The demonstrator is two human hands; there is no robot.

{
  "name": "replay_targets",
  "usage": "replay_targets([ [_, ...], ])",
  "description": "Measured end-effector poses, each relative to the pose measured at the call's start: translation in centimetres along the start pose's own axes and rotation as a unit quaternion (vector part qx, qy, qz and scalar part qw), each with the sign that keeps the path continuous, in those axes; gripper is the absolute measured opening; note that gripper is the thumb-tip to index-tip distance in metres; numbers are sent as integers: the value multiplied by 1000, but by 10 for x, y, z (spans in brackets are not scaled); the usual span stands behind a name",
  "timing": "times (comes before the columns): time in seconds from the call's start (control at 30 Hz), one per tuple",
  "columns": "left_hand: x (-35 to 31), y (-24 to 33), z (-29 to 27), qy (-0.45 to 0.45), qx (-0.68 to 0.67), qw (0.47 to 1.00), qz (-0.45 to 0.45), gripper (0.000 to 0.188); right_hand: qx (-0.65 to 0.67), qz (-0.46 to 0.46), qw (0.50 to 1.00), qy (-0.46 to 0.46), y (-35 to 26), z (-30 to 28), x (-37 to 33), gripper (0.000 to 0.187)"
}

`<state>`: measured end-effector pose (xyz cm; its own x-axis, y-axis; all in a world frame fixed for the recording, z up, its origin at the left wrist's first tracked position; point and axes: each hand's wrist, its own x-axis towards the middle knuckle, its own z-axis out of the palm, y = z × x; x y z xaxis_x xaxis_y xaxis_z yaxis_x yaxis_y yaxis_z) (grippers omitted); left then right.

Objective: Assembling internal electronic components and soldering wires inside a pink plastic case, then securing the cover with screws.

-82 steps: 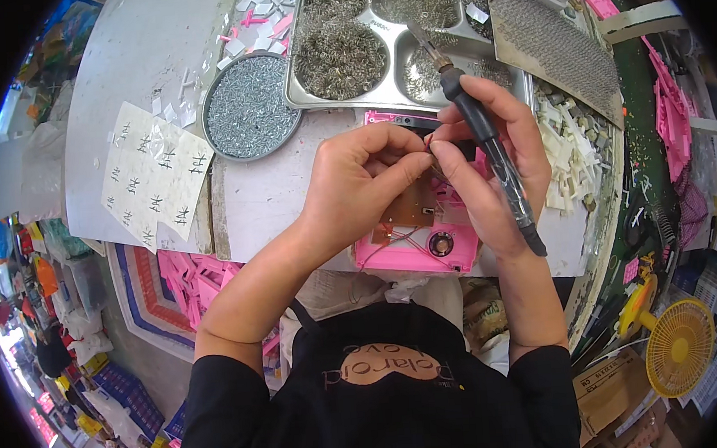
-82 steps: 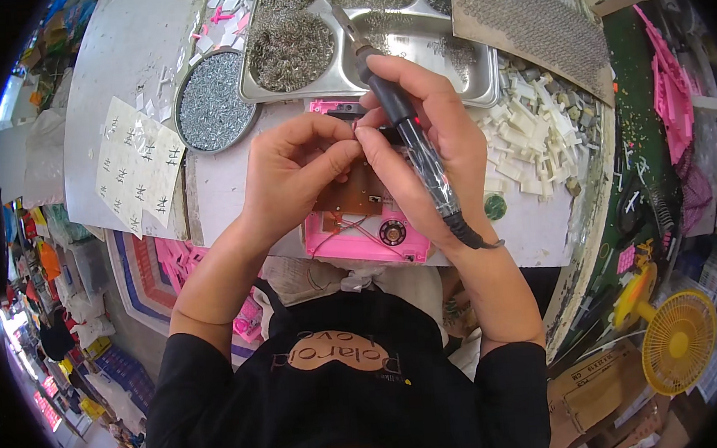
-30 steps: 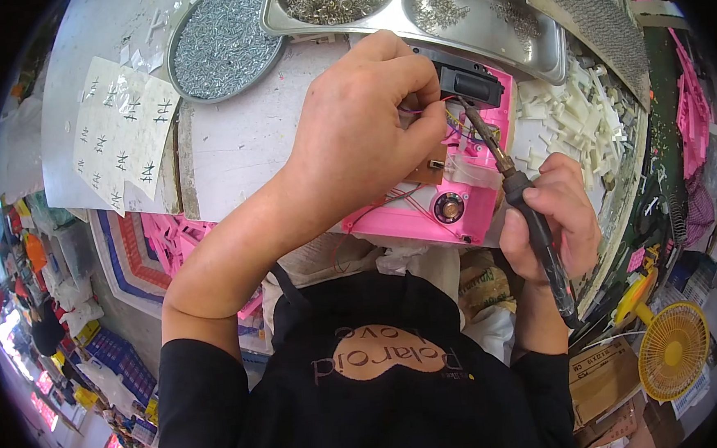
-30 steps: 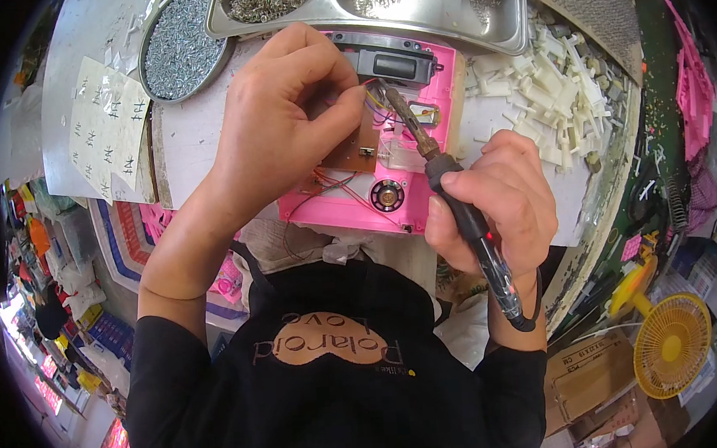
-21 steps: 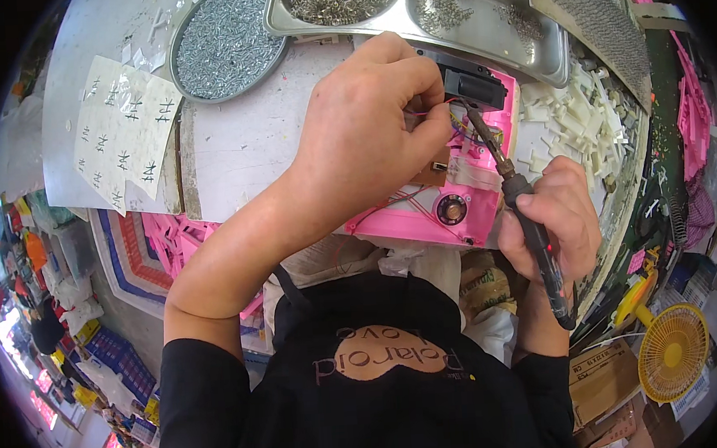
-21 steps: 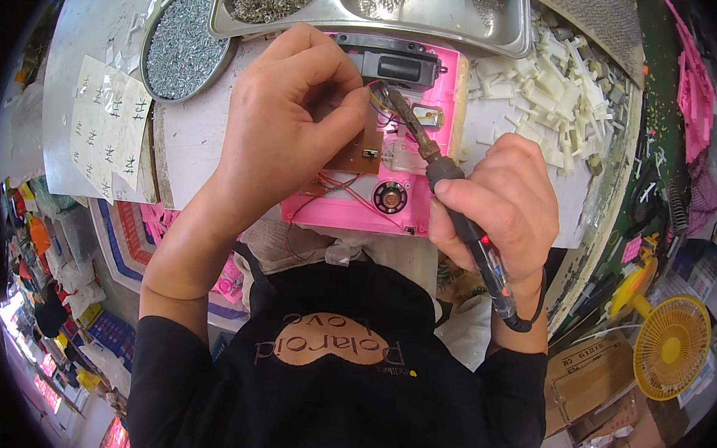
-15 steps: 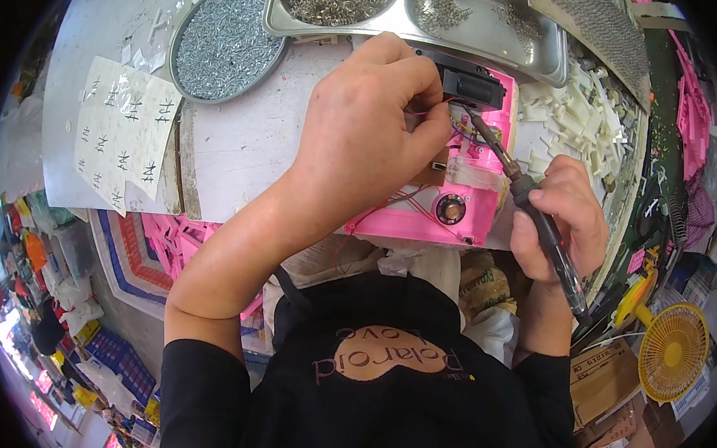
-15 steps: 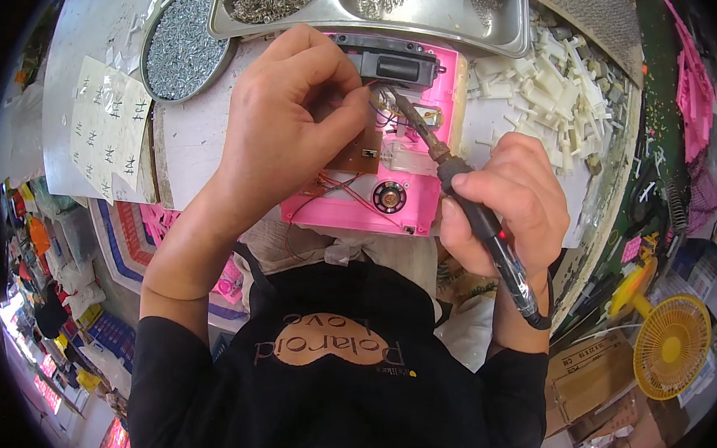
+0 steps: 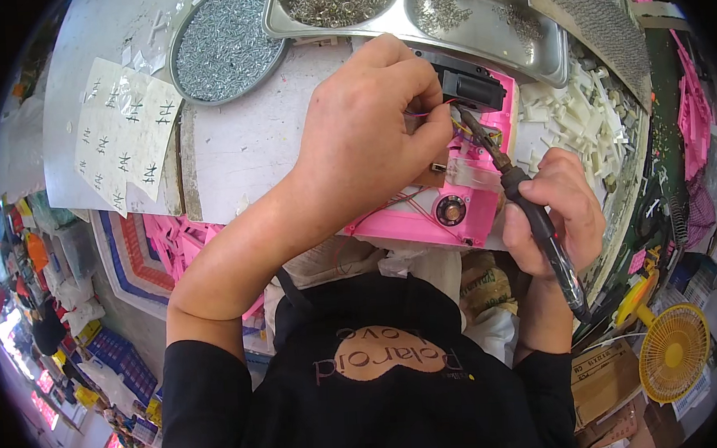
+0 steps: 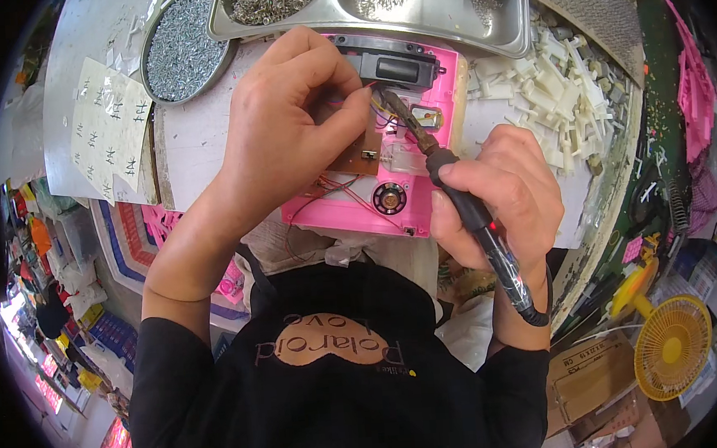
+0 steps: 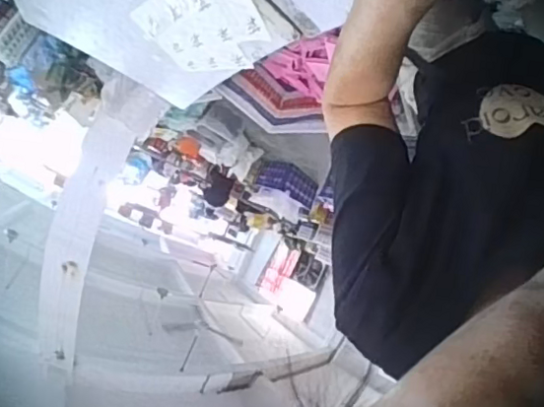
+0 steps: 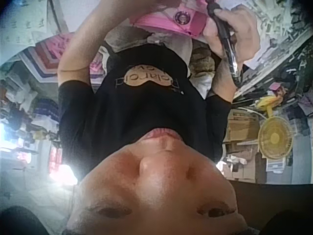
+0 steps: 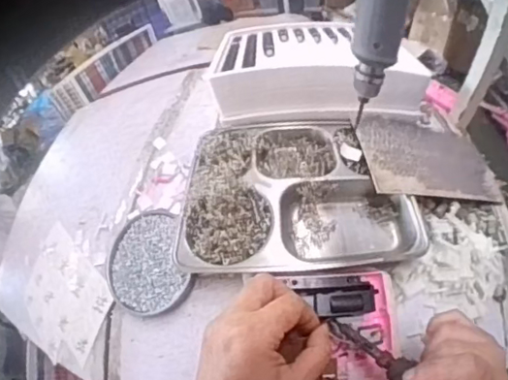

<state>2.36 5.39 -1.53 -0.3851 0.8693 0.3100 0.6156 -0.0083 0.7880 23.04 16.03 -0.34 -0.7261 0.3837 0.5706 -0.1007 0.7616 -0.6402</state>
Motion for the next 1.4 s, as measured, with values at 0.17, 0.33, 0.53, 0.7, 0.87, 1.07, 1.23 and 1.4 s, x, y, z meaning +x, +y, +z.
replay_targets([
  [0.17, 0, 0, 1, 6, 6, 1000, 6, 10, 0, 5, 1000, -4, 0, -2, 0, 28],
  [0.33, -1, 1, 4, 8, 24, 1000, 0, 10, -4, 5, 1000, -7, -1, -3, 2, 28],
  [0.53, -2, 2, 6, 15, 36, 999, -1, 10, -8, 6, 1000, -11, -4, -7, -2, 27],
  [0.7, -2, 3, 6, 16, 40, 999, 4, 10, -14, 3, 1000, -1, -5, -12, -7, 26],
  [0.87, -1, 0, 7, 24, 45, 998, 27, 10, -7, 2, 1000, -2, -6, -13, -7, 26],
  [1.07, -2, 1, 5, 20, 39, 999, 27, 11, -5, 11, 1000, 14, -5, -22, -13, 28],
  [1.23, -14, 15, -3, 5, 33, 995, 97, 16, -12, 29, 998, 59, -10, -44, -31, 28],
  [1.4, -22, 35, 14, -153, 137, 974, 93, 15, -8, 36, 996, 76, -8, -49, -39, 30],
])
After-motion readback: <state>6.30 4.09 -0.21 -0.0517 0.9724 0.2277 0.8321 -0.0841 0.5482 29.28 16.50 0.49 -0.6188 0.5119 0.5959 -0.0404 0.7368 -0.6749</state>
